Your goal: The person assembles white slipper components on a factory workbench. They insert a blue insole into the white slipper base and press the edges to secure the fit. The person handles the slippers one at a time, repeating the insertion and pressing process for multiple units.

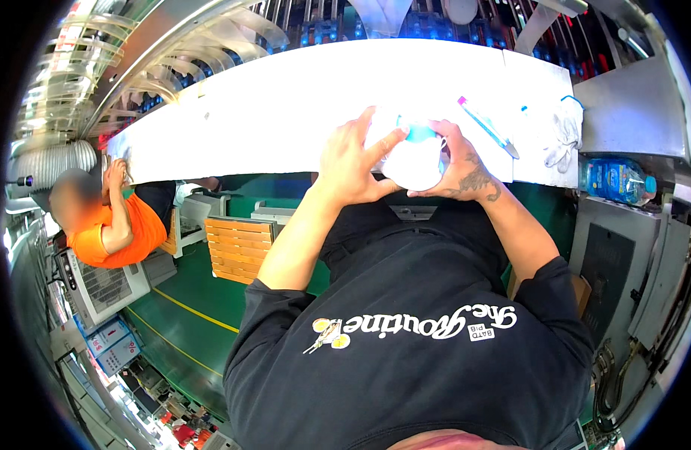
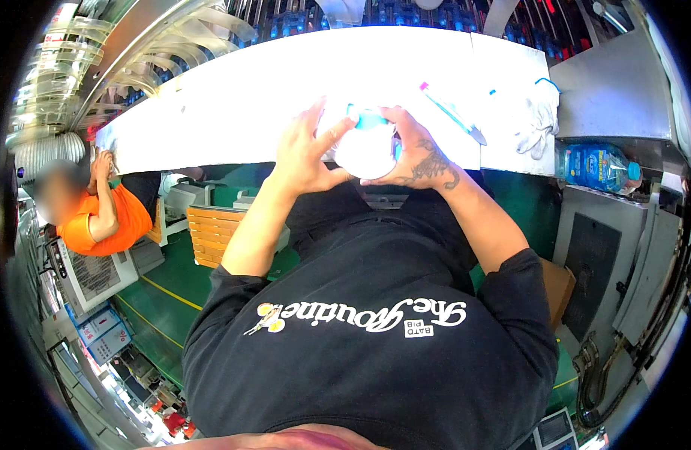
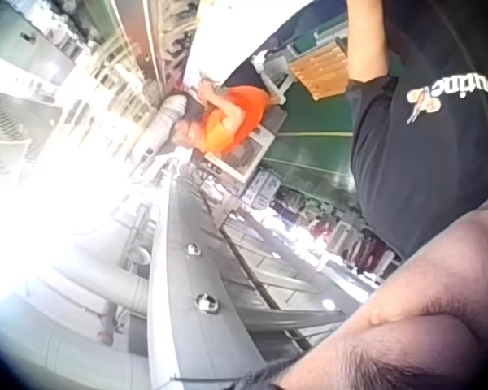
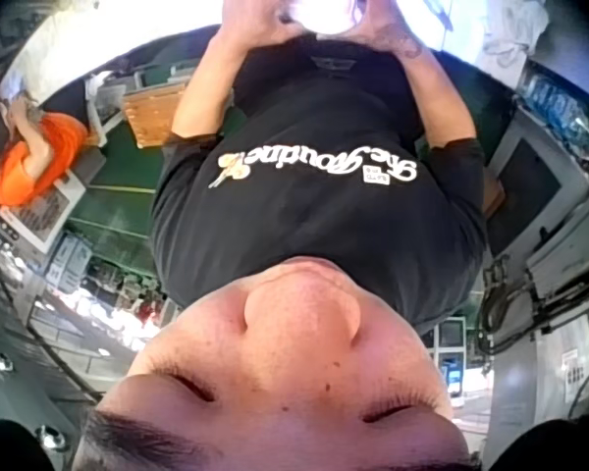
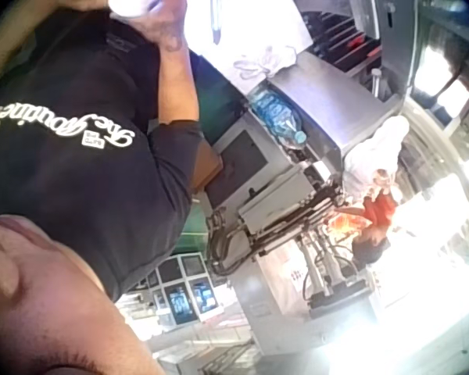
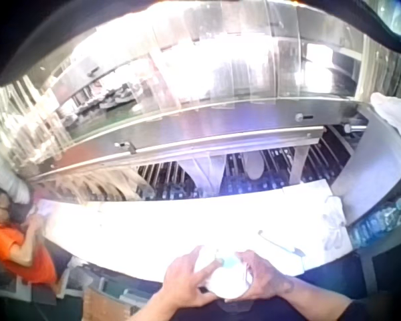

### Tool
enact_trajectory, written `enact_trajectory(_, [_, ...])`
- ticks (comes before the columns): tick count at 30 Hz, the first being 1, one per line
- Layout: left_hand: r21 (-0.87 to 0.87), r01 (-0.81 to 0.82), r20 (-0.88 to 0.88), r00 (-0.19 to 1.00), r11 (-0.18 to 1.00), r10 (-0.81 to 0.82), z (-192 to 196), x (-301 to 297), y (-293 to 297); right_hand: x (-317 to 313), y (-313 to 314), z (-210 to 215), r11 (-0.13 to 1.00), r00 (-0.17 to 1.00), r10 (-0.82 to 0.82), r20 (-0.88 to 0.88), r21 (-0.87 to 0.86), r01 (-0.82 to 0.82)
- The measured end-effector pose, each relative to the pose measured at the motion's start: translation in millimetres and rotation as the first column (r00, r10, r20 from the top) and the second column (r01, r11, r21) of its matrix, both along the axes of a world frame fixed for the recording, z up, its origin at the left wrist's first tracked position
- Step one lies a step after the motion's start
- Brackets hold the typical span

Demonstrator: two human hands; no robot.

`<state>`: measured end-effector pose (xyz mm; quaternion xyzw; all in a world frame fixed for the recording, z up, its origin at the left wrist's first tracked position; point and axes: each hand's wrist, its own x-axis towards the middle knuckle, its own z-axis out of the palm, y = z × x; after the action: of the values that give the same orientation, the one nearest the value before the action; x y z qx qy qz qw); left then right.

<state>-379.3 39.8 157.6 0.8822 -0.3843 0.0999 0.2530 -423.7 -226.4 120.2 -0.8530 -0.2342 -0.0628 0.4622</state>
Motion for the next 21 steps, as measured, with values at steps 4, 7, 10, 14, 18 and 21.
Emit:
enact_trajectory(4, [-0.026,-0.064,0.052,0.997,0.998,0.066,2,-16,-8,-9,8,-8,0.999,0.996,0.03,0.078,0.017,-0.032])
enact_trajectory(7, [-0.056,-0.059,0.101,0.993,0.997,0.065,-6,-18,-9,-18,11,-17,0.999,0.999,0.037,0.032,0.018,-0.038])
enact_trajectory(10, [-0.154,-0.039,0.118,0.991,0.987,0.057,-15,-17,-4,-17,12,-10,0.992,0.995,0.103,0.011,0.066,-0.104])
enact_trajectory(14, [-0.285,-0.036,0.126,0.989,0.958,0.074,-22,-17,3,-14,16,-10,0.928,0.902,0.241,-0.359,0.359,-0.105])
enact_trajectory(18, [-0.311,-0.024,0.116,0.991,0.95,0.063,-25,-16,9,-2,23,2,0.873,0.729,0.423,-0.538,0.458,-0.168])
enact_trajectory(21, [-0.349,-0.023,0.112,0.991,0.937,0.066,-27,-15,12,5,26,8,0.829,0.67,0.506,-0.543,0.521,-0.204])
